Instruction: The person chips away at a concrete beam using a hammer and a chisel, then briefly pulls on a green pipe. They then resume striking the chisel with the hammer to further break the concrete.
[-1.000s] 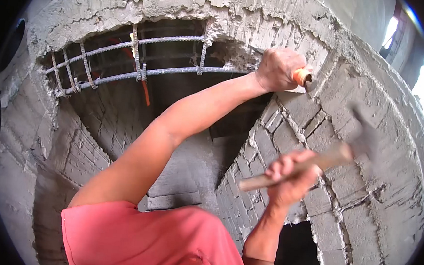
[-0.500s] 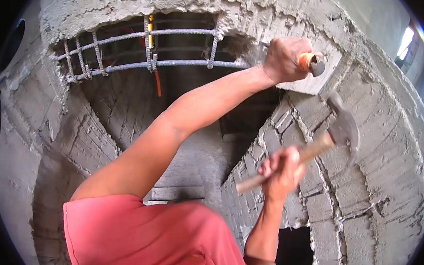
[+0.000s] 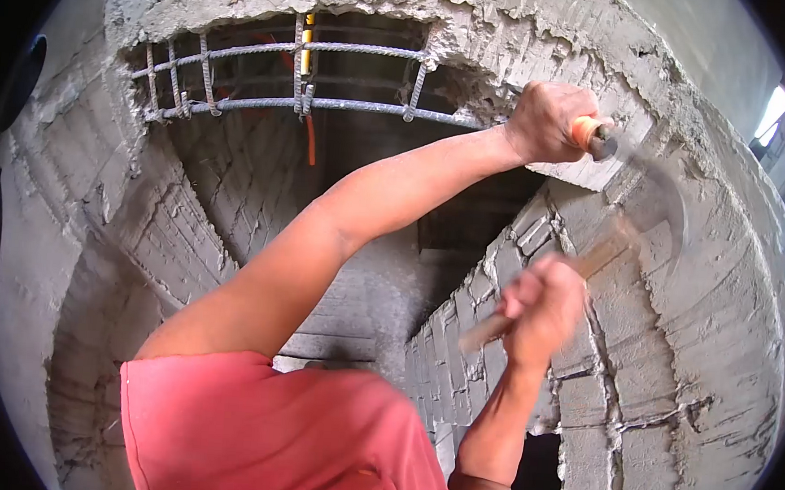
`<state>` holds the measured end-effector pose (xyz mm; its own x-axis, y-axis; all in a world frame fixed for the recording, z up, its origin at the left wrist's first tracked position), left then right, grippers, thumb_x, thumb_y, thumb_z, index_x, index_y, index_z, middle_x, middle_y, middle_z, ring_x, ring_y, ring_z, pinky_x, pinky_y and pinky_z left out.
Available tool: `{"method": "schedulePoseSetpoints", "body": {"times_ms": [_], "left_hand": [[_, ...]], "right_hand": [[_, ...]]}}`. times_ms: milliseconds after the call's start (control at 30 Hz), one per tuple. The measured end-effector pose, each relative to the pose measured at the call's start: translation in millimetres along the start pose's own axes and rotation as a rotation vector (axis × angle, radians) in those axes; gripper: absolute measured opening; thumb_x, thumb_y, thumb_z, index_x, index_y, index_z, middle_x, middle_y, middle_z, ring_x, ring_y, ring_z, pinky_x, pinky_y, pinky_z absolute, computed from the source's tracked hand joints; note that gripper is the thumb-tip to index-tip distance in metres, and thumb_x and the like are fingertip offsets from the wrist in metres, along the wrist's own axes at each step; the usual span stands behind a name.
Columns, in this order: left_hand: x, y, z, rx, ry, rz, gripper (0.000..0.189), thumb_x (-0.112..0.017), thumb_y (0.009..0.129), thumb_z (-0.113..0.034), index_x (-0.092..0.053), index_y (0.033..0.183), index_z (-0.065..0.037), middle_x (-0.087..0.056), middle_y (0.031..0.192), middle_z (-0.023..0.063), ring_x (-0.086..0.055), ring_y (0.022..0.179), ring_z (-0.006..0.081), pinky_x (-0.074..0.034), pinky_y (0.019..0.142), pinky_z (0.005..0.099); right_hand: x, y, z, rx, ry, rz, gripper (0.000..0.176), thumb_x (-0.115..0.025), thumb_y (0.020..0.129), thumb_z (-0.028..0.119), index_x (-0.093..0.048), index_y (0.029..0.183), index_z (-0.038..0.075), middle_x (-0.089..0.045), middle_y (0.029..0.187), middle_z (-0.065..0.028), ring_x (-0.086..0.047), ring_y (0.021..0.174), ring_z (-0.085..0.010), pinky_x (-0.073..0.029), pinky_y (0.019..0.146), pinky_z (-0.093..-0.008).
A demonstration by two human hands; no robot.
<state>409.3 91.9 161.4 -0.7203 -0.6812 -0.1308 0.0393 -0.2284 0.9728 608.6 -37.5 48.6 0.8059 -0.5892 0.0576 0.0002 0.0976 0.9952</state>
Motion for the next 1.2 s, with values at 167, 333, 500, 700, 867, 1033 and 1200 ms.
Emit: {"method": "schedulePoseSetpoints", "body": {"times_ms": [167,333,500,700,867,1033,1200], "left_hand": [[9,-8,0,-0.034,-0.028,0.011,0.030,-0.076,0.081,-0.024,-0.054,0.066,-0.012,-0.057,0.060,0.0086,-0.059,0.052,0.0303,-0.048,0.049,0.0398],[10,4,1,-0.014,-0.030,-0.051,0.030,-0.076,0.081,-0.024,-0.053,0.065,-0.011,-0.056,0.059,0.0087,-0.060,0.053,0.0304,-0.048,0.050,0.0401],[3,1,-1,-0.013,-0.011,-0.048,0.029,-0.074,0.081,-0.027,-0.054,0.064,-0.013,-0.058,0.060,0.0082,-0.062,0.055,0.0297,-0.049,0.050,0.0406],[-1,-6,2,-0.027,0.035,-0.024,0.029,-0.077,0.081,-0.026,-0.056,0.066,-0.012,-0.058,0.060,0.0078,-0.061,0.054,0.0283,-0.048,0.049,0.0394],[-1,-8,-6,-0.032,0.014,-0.024,0.030,-0.074,0.083,-0.029,-0.055,0.066,-0.013,-0.055,0.057,0.0074,-0.060,0.052,0.0283,-0.049,0.050,0.0393],[-15,-8,1,0.003,0.082,-0.020,0.028,-0.072,0.083,-0.030,-0.056,0.068,-0.014,-0.055,0.057,0.0073,-0.061,0.053,0.0277,-0.049,0.049,0.0395],[-12,-10,-3,-0.061,0.048,-0.041,0.027,-0.073,0.082,-0.028,-0.055,0.068,-0.013,-0.058,0.060,0.0073,-0.062,0.054,0.0276,-0.050,0.049,0.0389]], "right_hand": [[1,7,-28,-0.625,1.156,0.041,0.039,-0.050,0.103,0.049,-0.052,0.100,0.010,-0.051,0.070,-0.0011,-0.047,0.052,-0.0119,-0.045,0.047,-0.0276],[233,125,-6,0.193,0.768,-0.515,0.035,-0.053,0.101,0.021,-0.055,0.068,0.008,-0.061,0.061,-0.0083,-0.053,0.044,-0.0180,-0.055,0.054,-0.0319],[109,41,-19,0.088,0.282,-0.541,0.023,-0.055,0.098,0.026,-0.050,0.080,0.012,-0.049,0.057,0.0021,-0.047,0.043,-0.0092,-0.047,0.043,-0.0290],[-34,-46,-42,-0.899,0.899,0.087,0.018,-0.062,0.093,0.016,-0.046,0.093,0.008,-0.047,0.058,-0.0014,-0.046,0.043,-0.0125,-0.043,0.041,-0.0316],[183,95,-4,0.275,-0.025,-0.417,0.030,-0.048,0.097,0.009,-0.054,0.070,-0.001,-0.059,0.067,-0.0124,-0.058,0.058,-0.0227,-0.053,0.053,-0.0359],[183,63,-33,0.253,0.826,-0.899,0.023,-0.054,0.097,0.023,-0.053,0.077,0.012,-0.049,0.060,0.0034,-0.049,0.047,-0.0109,-0.046,0.044,-0.0292],[-94,-83,-32,-1.099,1.275,0.195,0.014,-0.062,0.093,0.011,-0.048,0.092,0.010,-0.047,0.064,-0.0013,-0.041,0.041,-0.0113,-0.046,0.044,-0.0314]]}}
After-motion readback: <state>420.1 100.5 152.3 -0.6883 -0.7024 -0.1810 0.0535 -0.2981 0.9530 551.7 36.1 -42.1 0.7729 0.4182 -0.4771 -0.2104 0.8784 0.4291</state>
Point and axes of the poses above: each hand's wrist, its own y-axis towards the middle knuckle, its own x-axis out of the back of the hand, z = x × y, the point moved 10 cm from there along y, towards the middle knuckle
